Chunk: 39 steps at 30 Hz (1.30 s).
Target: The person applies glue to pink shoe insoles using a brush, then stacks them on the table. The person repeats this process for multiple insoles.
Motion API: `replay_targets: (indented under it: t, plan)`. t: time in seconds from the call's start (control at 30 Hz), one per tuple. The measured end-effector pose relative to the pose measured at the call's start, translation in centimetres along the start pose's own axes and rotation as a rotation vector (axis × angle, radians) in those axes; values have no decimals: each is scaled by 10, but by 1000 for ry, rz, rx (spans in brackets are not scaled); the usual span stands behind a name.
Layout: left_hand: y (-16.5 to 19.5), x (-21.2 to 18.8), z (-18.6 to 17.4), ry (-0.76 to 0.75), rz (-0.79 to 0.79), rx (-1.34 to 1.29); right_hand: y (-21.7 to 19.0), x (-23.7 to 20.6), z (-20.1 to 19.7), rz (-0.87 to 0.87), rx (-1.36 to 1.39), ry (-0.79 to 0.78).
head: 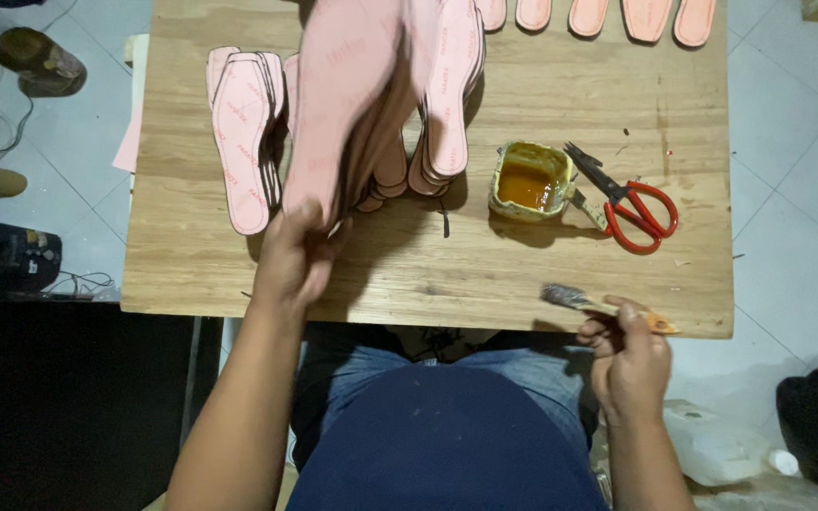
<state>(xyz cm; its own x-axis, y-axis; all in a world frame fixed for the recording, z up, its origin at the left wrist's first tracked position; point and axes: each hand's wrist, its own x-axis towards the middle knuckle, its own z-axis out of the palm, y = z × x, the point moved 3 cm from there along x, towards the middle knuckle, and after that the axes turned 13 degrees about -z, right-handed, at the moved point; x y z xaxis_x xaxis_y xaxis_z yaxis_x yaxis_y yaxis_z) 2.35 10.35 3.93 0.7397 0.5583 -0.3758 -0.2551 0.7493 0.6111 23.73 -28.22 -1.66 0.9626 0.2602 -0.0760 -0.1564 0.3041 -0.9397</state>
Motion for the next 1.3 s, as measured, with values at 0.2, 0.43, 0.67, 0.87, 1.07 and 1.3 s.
replay_targets:
  t: [0.2, 0.43, 0.67, 0.87, 1.07, 1.3]
  plan:
    - [-19, -70, -8, -77, -104, 532, -42, 25, -27, -247, 74, 69]
    - [-72, -68, -20, -59, -200, 911, -64, 34, -31, -344, 141, 119]
    - [-89, -46, -36, 91, -263, 932, -52, 22, -22, -249, 124, 110]
    - [-85, -45, -28, 128, -242, 846, -39, 15, -3, -125, 108, 90]
    - [-62, -65, 9, 205, 73, 1390, -64, 36, 40, -314, -72, -70]
    - [-64, -72, 44, 52, 491, 1765, -77, 87, 127, -617, -829, -509]
